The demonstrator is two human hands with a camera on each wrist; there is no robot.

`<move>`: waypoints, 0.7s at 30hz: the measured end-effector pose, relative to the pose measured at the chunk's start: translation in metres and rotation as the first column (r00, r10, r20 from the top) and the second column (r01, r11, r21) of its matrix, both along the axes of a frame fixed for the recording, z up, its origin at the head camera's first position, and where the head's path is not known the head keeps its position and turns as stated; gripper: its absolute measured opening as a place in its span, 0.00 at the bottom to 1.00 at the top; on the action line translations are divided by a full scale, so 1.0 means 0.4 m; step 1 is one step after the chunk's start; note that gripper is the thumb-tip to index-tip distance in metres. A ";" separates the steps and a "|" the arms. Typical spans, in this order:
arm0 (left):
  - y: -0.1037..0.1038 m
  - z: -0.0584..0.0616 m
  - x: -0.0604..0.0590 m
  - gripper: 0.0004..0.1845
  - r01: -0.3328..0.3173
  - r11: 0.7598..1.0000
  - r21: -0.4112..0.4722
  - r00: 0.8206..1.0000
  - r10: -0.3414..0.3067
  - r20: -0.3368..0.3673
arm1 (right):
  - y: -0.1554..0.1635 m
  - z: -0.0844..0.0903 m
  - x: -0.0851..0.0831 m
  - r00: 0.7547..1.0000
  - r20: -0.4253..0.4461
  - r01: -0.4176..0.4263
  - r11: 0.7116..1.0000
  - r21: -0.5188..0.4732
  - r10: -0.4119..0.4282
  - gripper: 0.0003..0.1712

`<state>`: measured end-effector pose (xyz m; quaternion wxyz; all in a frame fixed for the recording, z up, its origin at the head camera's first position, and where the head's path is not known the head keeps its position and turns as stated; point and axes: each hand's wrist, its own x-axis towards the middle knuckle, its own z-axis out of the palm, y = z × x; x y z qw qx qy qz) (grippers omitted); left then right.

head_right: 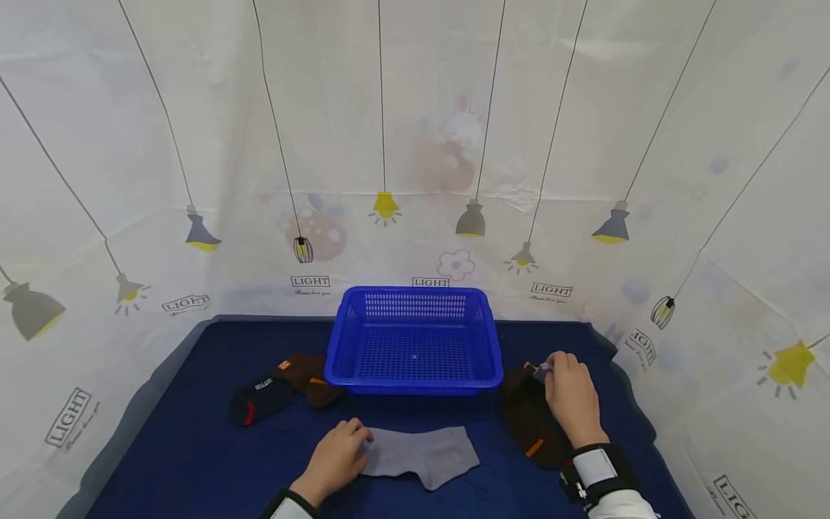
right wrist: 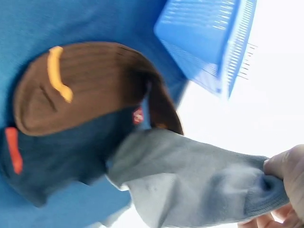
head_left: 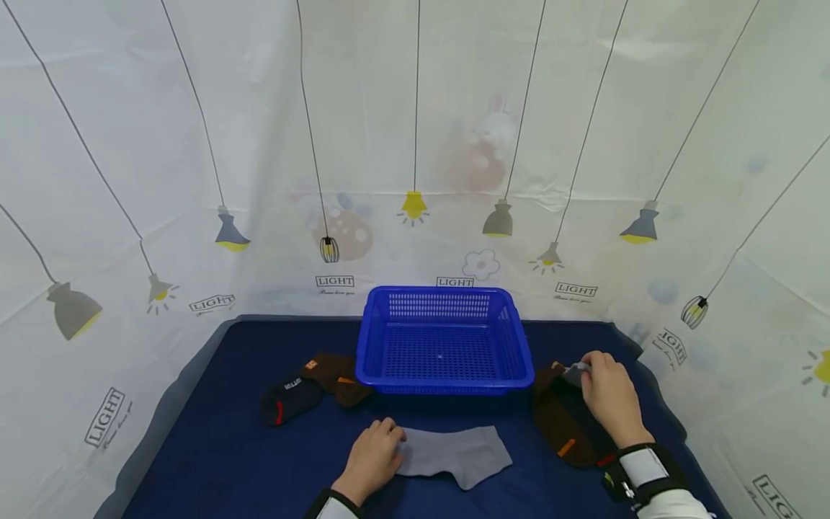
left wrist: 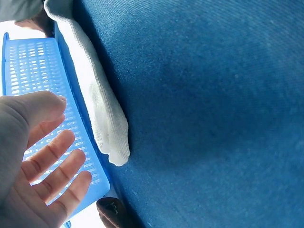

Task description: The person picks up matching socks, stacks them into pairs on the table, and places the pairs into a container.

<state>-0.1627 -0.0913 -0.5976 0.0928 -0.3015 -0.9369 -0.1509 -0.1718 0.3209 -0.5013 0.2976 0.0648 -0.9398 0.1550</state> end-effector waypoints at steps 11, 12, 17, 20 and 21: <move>0.001 -0.001 -0.002 0.14 0.006 1.000 0.001 1.000 -0.006 -0.012 | -0.030 0.075 0.006 1.000 -0.013 -0.008 1.000 0.019 0.009 0.10; 0.001 -0.001 -0.002 0.14 0.007 1.000 0.002 1.000 -0.007 -0.011 | -0.033 0.078 0.007 1.000 -0.015 -0.009 1.000 0.022 0.009 0.10; 0.001 -0.001 -0.002 0.14 0.011 1.000 0.005 1.000 -0.010 -0.015 | -0.047 0.097 0.012 0.999 -0.037 -0.010 1.000 0.027 0.011 0.10; 0.001 0.000 -0.002 0.14 0.012 1.000 0.008 1.000 -0.011 -0.012 | -0.059 0.109 0.015 0.999 -0.034 -0.012 1.000 0.020 0.013 0.10; 0.002 0.000 -0.002 0.13 0.013 1.000 0.010 1.000 -0.013 -0.007 | -0.064 0.112 0.017 0.999 -0.032 -0.014 1.000 0.021 0.014 0.09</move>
